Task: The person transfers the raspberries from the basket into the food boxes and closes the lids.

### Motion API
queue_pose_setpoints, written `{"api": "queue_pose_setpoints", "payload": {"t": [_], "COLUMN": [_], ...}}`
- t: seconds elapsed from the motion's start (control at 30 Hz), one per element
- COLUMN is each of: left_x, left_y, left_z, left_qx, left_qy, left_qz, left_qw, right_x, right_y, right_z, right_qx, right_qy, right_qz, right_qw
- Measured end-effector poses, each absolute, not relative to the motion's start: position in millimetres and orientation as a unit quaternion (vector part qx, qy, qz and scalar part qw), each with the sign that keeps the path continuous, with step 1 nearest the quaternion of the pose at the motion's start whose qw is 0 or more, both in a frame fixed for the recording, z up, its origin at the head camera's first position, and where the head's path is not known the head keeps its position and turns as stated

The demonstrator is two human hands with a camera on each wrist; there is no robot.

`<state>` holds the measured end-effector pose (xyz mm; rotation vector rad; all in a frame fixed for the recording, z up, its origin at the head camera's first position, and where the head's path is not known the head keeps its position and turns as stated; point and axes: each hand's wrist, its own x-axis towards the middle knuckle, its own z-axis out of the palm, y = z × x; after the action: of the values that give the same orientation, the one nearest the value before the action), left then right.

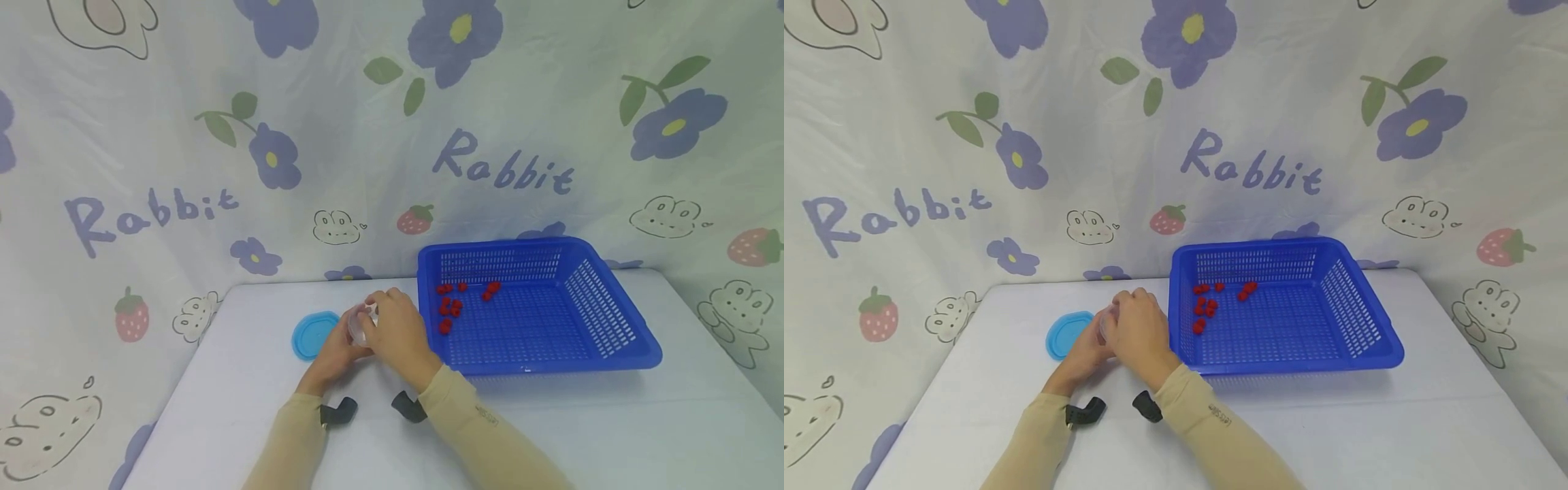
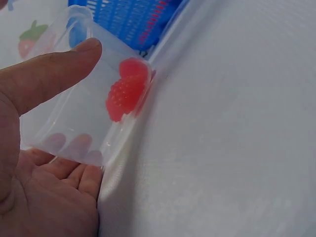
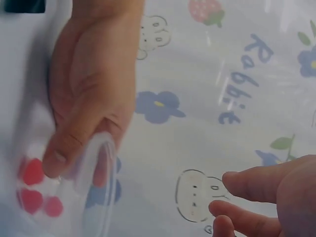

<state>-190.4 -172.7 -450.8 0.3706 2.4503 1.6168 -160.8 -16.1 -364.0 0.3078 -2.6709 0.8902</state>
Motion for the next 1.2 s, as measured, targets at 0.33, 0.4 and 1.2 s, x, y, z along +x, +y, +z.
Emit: {"api": "queue_pose_setpoints", "payload": {"t": [0.33, 0.4, 1.2], "left_x": [-198.9, -198.5, -192.2], "left_y": [-175.8, -175.8, -170.9], "left_z": [-474.1, -475.3, -462.9], "left_qx": [0.106, 0.099, 0.096], "left_qy": [0.821, 0.825, 0.828], "left_qz": [0.557, 0.552, 0.546], "left_qw": [0.069, 0.069, 0.083], "right_x": [-162.0, -163.6, -223.5], "right_y": [8.9, 14.4, 97.1], "right_z": [-339.2, -335.7, -338.4], "right_qx": [0.131, 0.129, 0.111], "right_qy": [-0.923, -0.925, -0.922], "right_qz": [0.317, 0.317, 0.347], "right_qw": [0.173, 0.167, 0.129]}}
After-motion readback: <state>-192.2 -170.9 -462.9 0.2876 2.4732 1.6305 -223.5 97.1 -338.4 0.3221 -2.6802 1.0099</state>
